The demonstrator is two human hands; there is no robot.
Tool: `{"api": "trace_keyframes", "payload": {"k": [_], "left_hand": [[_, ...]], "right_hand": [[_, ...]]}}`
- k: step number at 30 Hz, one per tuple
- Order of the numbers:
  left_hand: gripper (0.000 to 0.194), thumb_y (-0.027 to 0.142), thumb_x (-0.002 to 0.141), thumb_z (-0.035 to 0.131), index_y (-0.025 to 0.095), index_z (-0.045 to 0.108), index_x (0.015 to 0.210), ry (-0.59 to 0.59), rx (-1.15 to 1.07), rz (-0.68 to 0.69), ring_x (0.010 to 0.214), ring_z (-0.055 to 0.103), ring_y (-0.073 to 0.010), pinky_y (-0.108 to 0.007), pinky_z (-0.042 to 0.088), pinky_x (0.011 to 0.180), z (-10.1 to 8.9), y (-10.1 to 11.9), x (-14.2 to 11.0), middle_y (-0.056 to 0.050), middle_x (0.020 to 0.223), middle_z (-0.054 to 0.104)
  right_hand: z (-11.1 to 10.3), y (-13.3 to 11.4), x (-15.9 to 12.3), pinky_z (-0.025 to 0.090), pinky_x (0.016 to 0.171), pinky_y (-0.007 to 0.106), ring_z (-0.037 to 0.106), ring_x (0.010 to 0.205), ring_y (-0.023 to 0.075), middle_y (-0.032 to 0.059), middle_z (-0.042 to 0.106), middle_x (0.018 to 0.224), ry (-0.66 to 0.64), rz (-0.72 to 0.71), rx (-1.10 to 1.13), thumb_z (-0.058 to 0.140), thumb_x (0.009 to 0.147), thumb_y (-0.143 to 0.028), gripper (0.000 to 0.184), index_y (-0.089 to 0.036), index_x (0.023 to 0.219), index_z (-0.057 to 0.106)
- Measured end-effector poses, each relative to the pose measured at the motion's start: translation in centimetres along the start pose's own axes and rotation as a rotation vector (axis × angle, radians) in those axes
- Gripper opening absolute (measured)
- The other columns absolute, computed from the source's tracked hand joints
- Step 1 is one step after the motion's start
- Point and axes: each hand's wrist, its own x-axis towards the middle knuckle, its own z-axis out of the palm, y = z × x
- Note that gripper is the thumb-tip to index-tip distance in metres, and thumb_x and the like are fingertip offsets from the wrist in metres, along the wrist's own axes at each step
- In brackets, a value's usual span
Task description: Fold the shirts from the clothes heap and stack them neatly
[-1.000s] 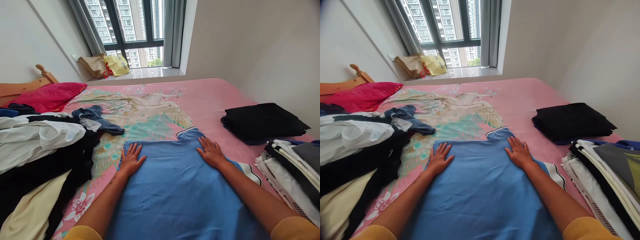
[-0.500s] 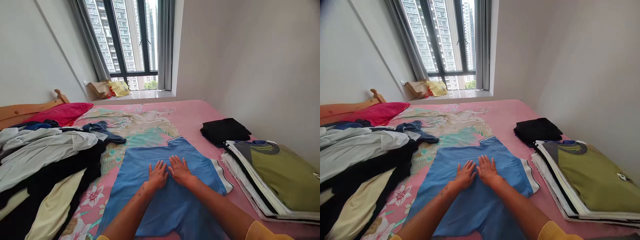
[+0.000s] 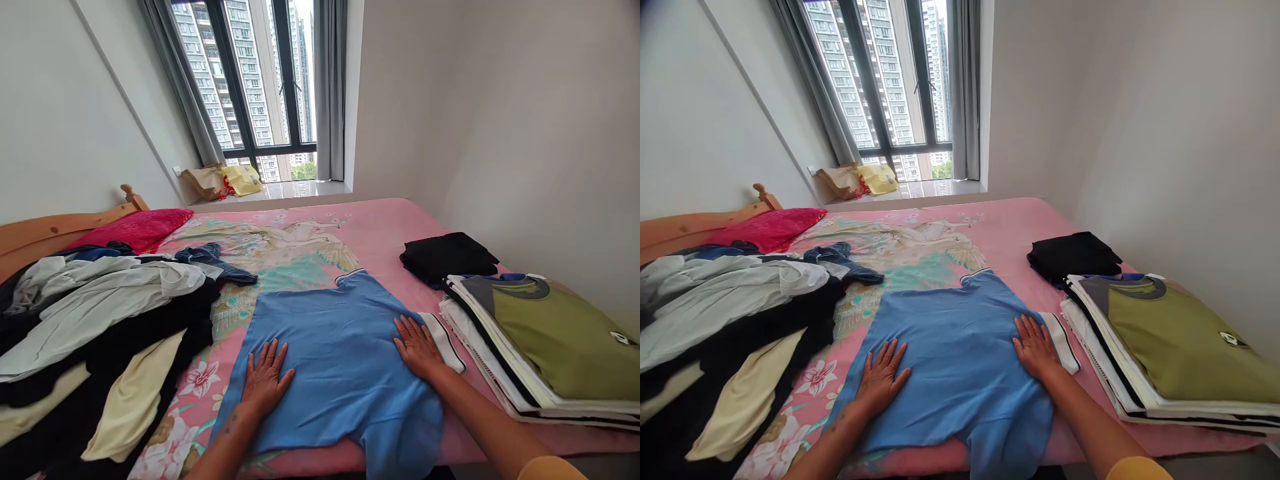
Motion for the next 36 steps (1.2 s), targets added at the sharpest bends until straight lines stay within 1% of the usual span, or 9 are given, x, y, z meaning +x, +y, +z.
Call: {"api": "trace_keyframes", "payload": {"k": [4,7,11,13,16,20,24,31,36], "left_hand": [[0.060,0.049,0.087,0.040,0.025,0.033,0.141,-0.059,-0.036,-0.050,0.139,0.020,-0.0330,-0.063,0.006,0.108,-2.1,1.3,0.3,-0.010,0.151,0.027],[0.055,0.040,0.088,0.039,0.017,0.041,0.138,-0.070,-0.061,-0.073,0.137,0.025,-0.0360,-0.067,0.008,0.105,-3.9,4.6,1.1,-0.016,0.147,0.033],[0.058,0.052,0.088,0.034,0.028,0.034,0.141,-0.047,-0.122,0.046,0.139,0.022,-0.0274,-0.059,0.010,0.110,-4.3,11.2,1.6,-0.006,0.150,0.029],[0.060,0.057,0.088,0.032,0.031,0.033,0.141,-0.050,-0.183,0.091,0.140,0.021,-0.0270,-0.059,0.009,0.111,-3.6,12.8,0.7,-0.005,0.151,0.026],[0.060,0.057,0.088,0.031,0.031,0.032,0.142,-0.067,-0.180,0.017,0.140,0.020,-0.0277,-0.056,0.003,0.112,-2.3,10.3,-2.6,-0.003,0.152,0.022],[0.067,0.059,0.087,0.030,0.024,0.027,0.144,-0.073,-0.044,-0.244,0.141,0.015,-0.0278,-0.056,0.002,0.112,-2.5,1.4,-8.8,-0.004,0.153,0.020],[0.061,0.052,0.088,0.032,0.025,0.029,0.143,-0.099,0.037,-0.450,0.141,0.016,-0.0239,-0.054,0.007,0.112,-3.2,-3.6,-12.7,-0.003,0.153,0.021],[0.048,0.032,0.090,0.036,0.024,0.043,0.137,0.065,0.063,-0.558,0.139,0.024,-0.0264,-0.060,0.010,0.110,-2.9,-0.3,-13.8,-0.008,0.150,0.030],[0.044,0.030,0.090,0.038,0.026,0.048,0.132,0.124,-0.120,-0.235,0.139,0.024,-0.0247,-0.057,0.014,0.111,-4.3,5.0,-11.7,-0.004,0.150,0.031]], "right_hand": [[-1.6,-0.9,0.2,0.006,0.114,0.047,0.018,0.140,0.0228,0.0042,0.022,0.152,-0.083,0.047,-0.032,0.030,0.091,-0.037,0.057,-0.019,0.145,0.028],[-3.8,-3.7,0.8,0.005,0.111,0.056,0.019,0.139,0.0269,0.0089,0.024,0.151,-0.133,0.106,0.019,0.031,0.090,-0.034,0.056,-0.015,0.143,0.031],[-5.8,-8.8,-0.1,0.008,0.111,0.057,0.019,0.139,0.0287,0.0079,0.025,0.151,-0.051,-0.100,0.152,0.028,0.091,-0.040,0.057,-0.017,0.144,0.029],[-5.3,-9.4,-1.8,0.009,0.112,0.055,0.020,0.139,0.0292,0.0073,0.026,0.150,-0.068,-0.172,0.177,0.027,0.092,-0.044,0.058,-0.019,0.144,0.031],[-3.1,-6.8,-4.8,0.011,0.110,0.057,0.024,0.137,0.0302,0.0086,0.031,0.148,-0.076,-0.122,0.145,0.026,0.090,-0.047,0.060,-0.017,0.142,0.035],[-0.1,-2.1,-7.5,0.015,0.111,0.053,0.023,0.137,0.0281,0.0088,0.034,0.147,0.112,-0.089,0.064,0.023,0.088,-0.050,0.065,-0.015,0.141,0.036],[0.9,-1.5,-7.6,0.018,0.109,0.052,0.027,0.135,0.0292,0.0114,0.039,0.143,0.191,-0.109,0.056,0.026,0.086,-0.048,0.064,-0.013,0.137,0.042],[-2.1,-3.5,-8.0,0.015,0.108,0.058,0.025,0.136,0.0336,0.0152,0.038,0.143,0.096,0.039,0.163,0.023,0.087,-0.048,0.063,-0.014,0.134,0.046],[-6.9,-9.2,-9.9,0.015,0.111,0.053,0.023,0.138,0.0262,0.0074,0.037,0.145,0.013,-0.117,0.353,0.028,0.090,-0.045,0.051,-0.022,0.130,0.050]]}}
